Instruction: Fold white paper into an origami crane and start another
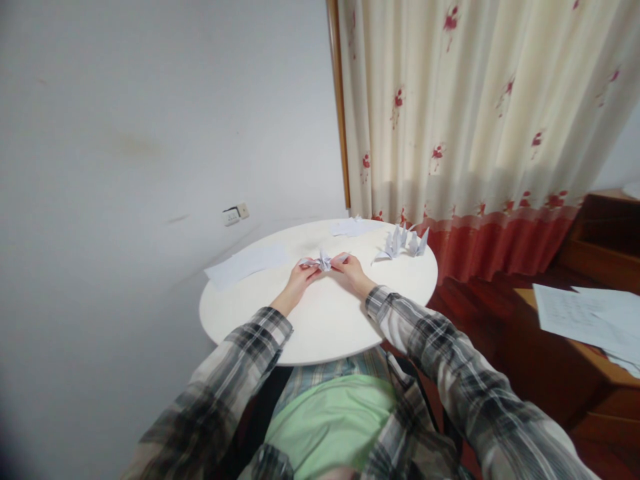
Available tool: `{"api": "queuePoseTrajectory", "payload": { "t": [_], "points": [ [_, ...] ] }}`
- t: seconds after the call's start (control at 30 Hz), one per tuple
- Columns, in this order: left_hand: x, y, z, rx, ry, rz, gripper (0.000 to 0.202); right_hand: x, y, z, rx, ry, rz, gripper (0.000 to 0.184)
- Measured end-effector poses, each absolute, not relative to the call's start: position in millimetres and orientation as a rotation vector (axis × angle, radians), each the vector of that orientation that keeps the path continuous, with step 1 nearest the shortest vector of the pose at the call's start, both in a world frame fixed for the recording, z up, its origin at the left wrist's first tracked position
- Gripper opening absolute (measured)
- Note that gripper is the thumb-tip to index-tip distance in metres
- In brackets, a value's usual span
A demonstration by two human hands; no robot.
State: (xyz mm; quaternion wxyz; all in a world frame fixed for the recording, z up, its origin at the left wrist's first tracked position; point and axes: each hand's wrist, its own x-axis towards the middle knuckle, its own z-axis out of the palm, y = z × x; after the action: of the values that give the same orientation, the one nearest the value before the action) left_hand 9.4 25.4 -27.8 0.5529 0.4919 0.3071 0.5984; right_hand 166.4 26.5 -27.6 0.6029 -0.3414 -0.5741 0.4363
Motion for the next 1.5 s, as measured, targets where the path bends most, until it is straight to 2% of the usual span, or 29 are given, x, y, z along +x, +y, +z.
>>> {"api": "queuePoseTrajectory", "payload": {
  "t": [0.2, 0.33, 0.5, 1.1, 1.5],
  "points": [
    [10, 20, -23, 1.157, 0.722, 1.307, 0.03, 166, 28, -28, -0.878, -1.45, 0.734, 0.017],
    [11, 13, -20, 1.227, 0.78, 1.214, 0.033, 165, 26, -29, -0.901, -1.519, 0.667, 0.013],
    [12, 13, -22, 1.268, 0.77, 1.267, 0.038, 164, 22, -29, -0.865, -1.589, 0.627, 0.011],
    [13, 12, -21, 1.232, 0.861, 1.311, 0.039, 162, 27, -28, -0.83, -1.382, 0.902, 0.022],
    [13, 13, -22, 1.177, 0.864, 1.322, 0.04, 160, 26, -28, -0.839, -1.357, 0.929, 0.023]
  ]
}}
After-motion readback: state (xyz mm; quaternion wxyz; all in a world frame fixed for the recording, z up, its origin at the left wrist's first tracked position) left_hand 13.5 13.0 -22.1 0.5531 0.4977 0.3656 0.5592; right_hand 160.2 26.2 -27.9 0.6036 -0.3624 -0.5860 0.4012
